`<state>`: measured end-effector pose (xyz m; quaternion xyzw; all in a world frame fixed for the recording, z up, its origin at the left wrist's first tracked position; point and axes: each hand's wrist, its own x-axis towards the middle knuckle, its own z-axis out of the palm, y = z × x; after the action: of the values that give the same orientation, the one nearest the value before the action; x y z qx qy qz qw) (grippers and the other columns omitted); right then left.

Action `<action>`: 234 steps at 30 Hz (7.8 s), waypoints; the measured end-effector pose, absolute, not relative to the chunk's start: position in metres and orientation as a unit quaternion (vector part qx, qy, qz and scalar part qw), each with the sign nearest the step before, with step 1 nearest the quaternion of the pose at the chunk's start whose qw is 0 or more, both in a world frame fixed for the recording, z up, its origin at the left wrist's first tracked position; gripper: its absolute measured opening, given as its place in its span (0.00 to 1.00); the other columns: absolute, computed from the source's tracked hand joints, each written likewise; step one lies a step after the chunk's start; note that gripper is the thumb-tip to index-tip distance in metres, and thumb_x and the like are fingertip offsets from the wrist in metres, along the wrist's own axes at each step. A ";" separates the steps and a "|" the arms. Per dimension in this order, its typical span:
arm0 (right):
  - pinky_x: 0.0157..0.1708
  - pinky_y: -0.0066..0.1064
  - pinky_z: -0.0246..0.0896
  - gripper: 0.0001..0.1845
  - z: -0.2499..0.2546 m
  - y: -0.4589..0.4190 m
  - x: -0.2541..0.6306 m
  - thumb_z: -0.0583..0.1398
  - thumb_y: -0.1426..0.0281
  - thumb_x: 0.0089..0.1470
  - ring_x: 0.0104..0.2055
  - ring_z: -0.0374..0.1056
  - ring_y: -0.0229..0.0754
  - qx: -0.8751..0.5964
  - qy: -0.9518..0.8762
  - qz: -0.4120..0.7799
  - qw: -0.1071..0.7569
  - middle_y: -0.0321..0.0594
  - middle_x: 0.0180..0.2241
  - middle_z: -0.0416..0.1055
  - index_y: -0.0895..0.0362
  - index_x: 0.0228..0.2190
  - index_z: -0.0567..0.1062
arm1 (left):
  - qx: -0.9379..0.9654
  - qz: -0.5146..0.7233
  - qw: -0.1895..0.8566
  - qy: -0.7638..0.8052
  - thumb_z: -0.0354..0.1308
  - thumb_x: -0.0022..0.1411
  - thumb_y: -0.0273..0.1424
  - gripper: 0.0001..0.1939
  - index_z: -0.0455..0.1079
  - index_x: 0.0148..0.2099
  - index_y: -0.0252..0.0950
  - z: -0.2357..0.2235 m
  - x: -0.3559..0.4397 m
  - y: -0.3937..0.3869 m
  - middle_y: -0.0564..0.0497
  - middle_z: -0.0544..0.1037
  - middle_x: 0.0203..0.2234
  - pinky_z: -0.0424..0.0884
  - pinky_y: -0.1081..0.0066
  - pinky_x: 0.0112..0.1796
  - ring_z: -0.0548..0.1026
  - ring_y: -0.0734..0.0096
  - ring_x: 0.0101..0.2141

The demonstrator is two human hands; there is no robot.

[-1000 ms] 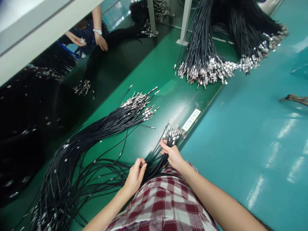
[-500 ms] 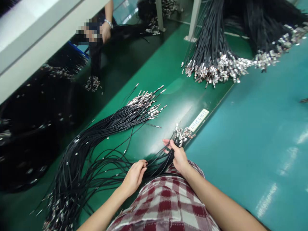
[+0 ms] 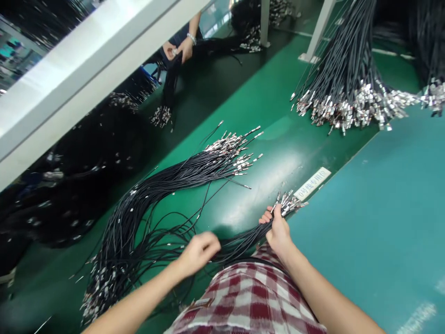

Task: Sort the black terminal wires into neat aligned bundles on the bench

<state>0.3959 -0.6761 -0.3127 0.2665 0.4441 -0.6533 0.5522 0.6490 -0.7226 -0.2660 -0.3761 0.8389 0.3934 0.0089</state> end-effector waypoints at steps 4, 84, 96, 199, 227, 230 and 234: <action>0.15 0.19 0.52 0.15 -0.321 -0.669 0.391 0.69 0.67 0.49 0.19 0.48 0.28 0.257 0.435 -0.660 0.556 0.27 0.19 0.53 0.58 0.26 0.68 | -0.611 0.229 -0.082 0.754 0.59 0.61 0.29 0.08 0.66 0.41 0.33 -0.302 0.612 -0.821 0.42 0.73 0.38 0.66 0.60 0.45 0.71 0.57 0.43; 0.17 0.19 0.53 0.27 -0.288 -0.687 0.390 0.64 0.58 0.56 0.14 0.41 0.27 0.196 0.400 -0.679 0.583 0.24 0.13 0.46 0.56 0.19 0.55 | -0.596 0.275 0.160 0.737 0.55 0.62 0.30 0.07 0.73 0.33 0.36 -0.275 0.738 -0.775 0.46 0.77 0.32 0.68 0.65 0.39 0.75 0.60 0.37; 0.16 0.20 0.55 0.26 -0.305 -0.672 0.379 0.69 0.64 0.49 0.14 0.45 0.26 0.237 0.370 -0.678 0.589 0.23 0.13 0.48 0.56 0.20 0.56 | -0.437 0.113 0.070 0.889 0.49 0.68 0.33 0.10 0.68 0.47 0.34 -0.333 0.636 -0.846 0.41 0.72 0.43 0.65 0.61 0.43 0.69 0.56 0.44; 0.40 0.36 0.73 0.10 -0.286 -0.687 0.378 0.53 0.72 0.63 0.45 0.74 0.46 0.190 0.458 -0.552 0.671 0.52 0.42 0.77 0.59 0.41 0.74 | -0.382 0.398 -0.056 0.832 0.41 0.70 0.30 0.09 0.59 0.37 0.38 -0.271 0.616 -0.727 0.51 0.69 0.28 0.65 0.71 0.33 0.68 0.70 0.29; 0.17 0.20 0.54 0.11 -0.299 -0.671 0.374 0.65 0.72 0.53 0.16 0.46 0.27 0.251 0.355 -0.601 0.670 0.25 0.17 0.49 0.57 0.27 0.66 | -0.399 0.223 0.000 0.889 0.44 0.70 0.31 0.11 0.67 0.41 0.36 -0.291 0.626 -0.831 0.46 0.75 0.33 0.67 0.65 0.41 0.72 0.64 0.35; 0.18 0.20 0.55 0.12 -0.300 -0.671 0.374 0.66 0.71 0.52 0.16 0.47 0.27 0.234 0.352 -0.598 0.680 0.25 0.17 0.49 0.57 0.27 0.67 | -0.436 0.384 -0.059 0.812 0.46 0.70 0.37 0.13 0.69 0.43 0.36 -0.269 0.624 -0.815 0.48 0.76 0.33 0.66 0.69 0.37 0.71 0.69 0.32; 0.18 0.21 0.57 0.12 -0.300 -0.672 0.375 0.67 0.69 0.51 0.16 0.47 0.28 0.207 0.353 -0.605 0.684 0.25 0.17 0.50 0.57 0.28 0.68 | -0.465 0.606 -0.083 0.639 0.53 0.64 0.46 0.20 0.72 0.38 0.33 -0.249 0.612 -0.790 0.50 0.74 0.25 0.59 0.74 0.25 0.62 0.76 0.22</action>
<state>0.3753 -0.6717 -0.2996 0.2068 0.3525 -0.6048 0.6835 0.6115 -0.7904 -0.2490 -0.4651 0.6395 0.6065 -0.0834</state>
